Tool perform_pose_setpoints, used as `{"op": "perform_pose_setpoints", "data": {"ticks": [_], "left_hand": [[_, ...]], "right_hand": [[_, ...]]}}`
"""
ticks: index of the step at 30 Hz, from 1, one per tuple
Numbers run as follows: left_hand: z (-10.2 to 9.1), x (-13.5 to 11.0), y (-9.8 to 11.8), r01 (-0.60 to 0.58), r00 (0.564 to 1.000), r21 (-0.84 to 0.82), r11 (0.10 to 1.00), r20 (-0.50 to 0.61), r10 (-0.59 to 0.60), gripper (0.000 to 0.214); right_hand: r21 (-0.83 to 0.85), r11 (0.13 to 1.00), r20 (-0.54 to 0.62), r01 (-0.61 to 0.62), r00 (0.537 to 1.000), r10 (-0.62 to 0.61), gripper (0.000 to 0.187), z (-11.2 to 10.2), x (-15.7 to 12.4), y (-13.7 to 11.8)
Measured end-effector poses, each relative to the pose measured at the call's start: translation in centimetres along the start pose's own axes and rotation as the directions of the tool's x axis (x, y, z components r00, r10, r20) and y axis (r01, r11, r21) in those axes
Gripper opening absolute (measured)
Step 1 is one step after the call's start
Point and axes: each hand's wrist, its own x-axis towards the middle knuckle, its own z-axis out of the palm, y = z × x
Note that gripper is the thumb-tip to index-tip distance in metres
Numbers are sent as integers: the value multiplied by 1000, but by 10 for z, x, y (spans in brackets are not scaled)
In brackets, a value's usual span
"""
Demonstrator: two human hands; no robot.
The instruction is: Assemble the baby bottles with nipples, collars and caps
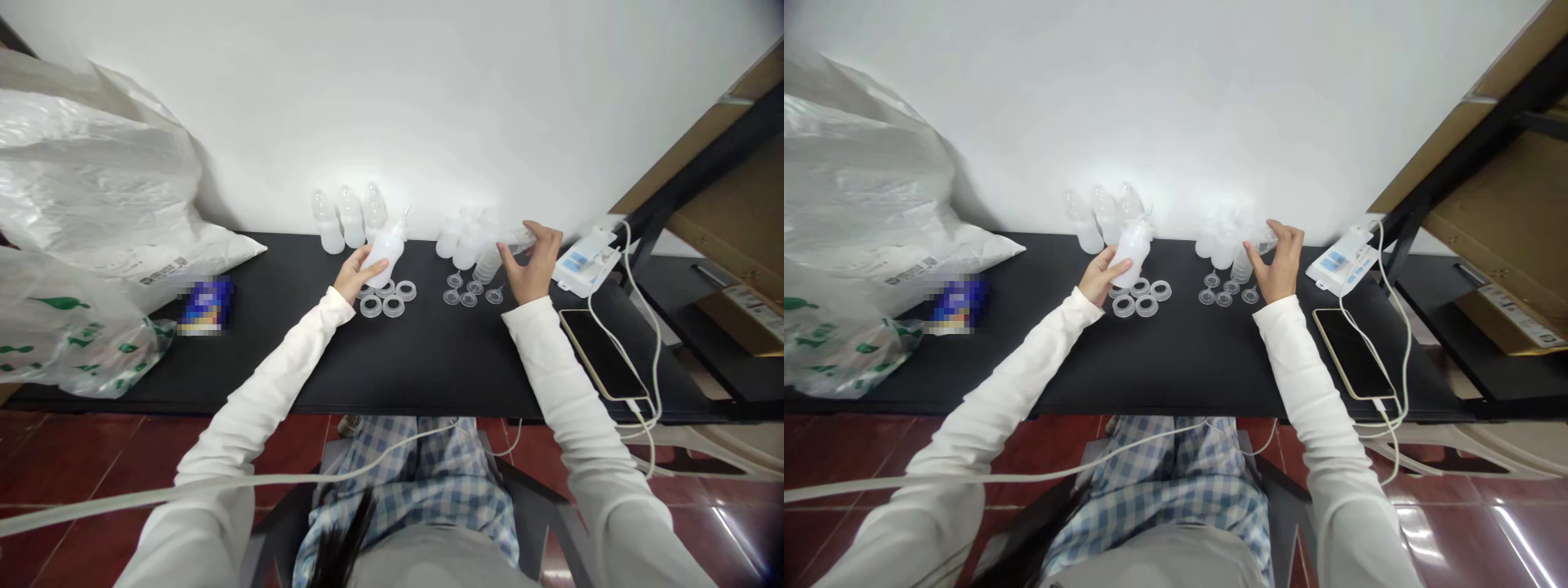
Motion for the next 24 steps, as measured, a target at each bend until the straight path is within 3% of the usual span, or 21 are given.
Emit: {"op": "perform_pose_setpoints", "data": {"ticks": [5,9,12,14,16,19,21,24], "left_hand": [[1,-1,-6,-97,989,228,969,-90,120,60],[0,1,-10,-112,979,302,947,-130,157,56],[0,2,-14,-94,978,300,949,-152,145,53],[1,1,-14,-81,979,309,948,-154,134,52],[2,-2,-12,-106,980,370,923,-121,161,51],[3,-9,-6,-227,967,542,809,30,251,54],[4,-13,-1,-325,942,641,695,152,300,56],[6,-17,2,-453,883,711,538,272,383,51]], "right_hand": [[-20,1000,-11,-11,1000,11,52,-8,-6,0],[-49,999,-8,-1,1000,1,41,-9,-15,24],[-75,991,8,-108,994,109,39,-8,-20,45],[-104,979,111,-173,977,184,41,-7,-23,54],[-131,973,285,-190,933,221,42,-5,-26,58],[-193,963,429,-188,867,255,42,-5,-29,56],[-261,946,348,-191,896,277,45,-6,-28,49],[-265,953,81,-149,981,175,50,-7,-25,28]]}}
